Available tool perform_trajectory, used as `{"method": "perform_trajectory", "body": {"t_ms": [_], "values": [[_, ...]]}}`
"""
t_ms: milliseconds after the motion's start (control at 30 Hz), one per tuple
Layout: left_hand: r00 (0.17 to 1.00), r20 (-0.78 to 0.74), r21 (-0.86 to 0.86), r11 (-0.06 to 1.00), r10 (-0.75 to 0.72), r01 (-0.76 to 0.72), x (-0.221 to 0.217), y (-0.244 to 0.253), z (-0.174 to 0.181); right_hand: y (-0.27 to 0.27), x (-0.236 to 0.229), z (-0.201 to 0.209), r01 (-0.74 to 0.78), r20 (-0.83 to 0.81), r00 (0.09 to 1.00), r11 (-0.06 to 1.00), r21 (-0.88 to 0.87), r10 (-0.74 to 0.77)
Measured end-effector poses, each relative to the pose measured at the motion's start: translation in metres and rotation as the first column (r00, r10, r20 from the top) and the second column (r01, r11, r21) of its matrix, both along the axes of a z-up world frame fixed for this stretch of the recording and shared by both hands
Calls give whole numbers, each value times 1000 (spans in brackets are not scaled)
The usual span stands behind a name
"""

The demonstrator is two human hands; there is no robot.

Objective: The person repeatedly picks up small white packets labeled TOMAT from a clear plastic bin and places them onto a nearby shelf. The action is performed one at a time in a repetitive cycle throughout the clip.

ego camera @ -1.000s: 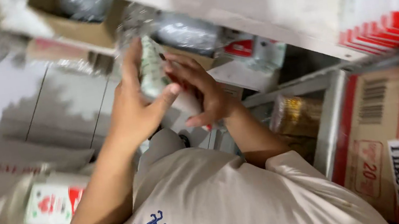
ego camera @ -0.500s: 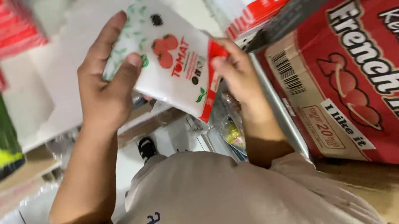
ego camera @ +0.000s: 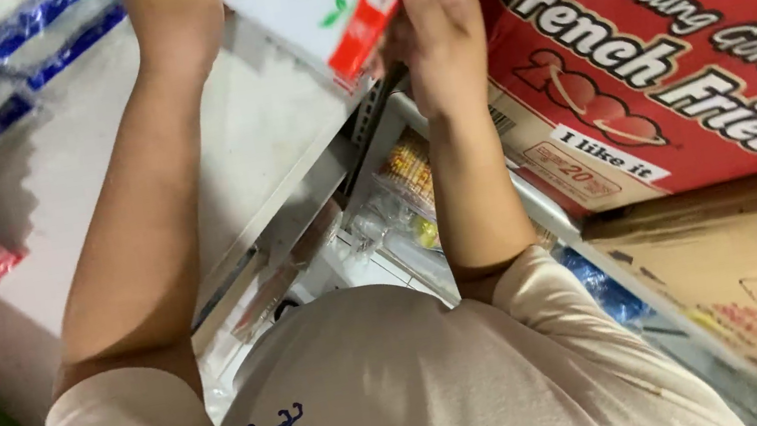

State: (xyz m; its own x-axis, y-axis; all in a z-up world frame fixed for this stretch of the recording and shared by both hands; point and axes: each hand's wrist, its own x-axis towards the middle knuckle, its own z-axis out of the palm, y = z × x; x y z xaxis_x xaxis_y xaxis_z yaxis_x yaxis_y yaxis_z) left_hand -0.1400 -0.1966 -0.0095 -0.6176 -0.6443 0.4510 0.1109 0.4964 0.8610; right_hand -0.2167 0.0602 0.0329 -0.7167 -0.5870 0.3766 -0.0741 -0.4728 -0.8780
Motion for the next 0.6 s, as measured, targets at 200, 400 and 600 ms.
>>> {"method": "perform_trajectory", "body": {"t_ms": [200,400,600], "values": [[999,-8,-198,979,-54,51,-19,13,7,-15,-28,-10,191,-93,978,980,59,-186],[930,364,-199,970,-56,137,-3,17,12,-21,-14,-40,648,-507,678,758,72,-532],[930,334,-234,942,-153,239,-2,4,1,-24,-14,-45,709,-632,564,704,39,-532]]}}
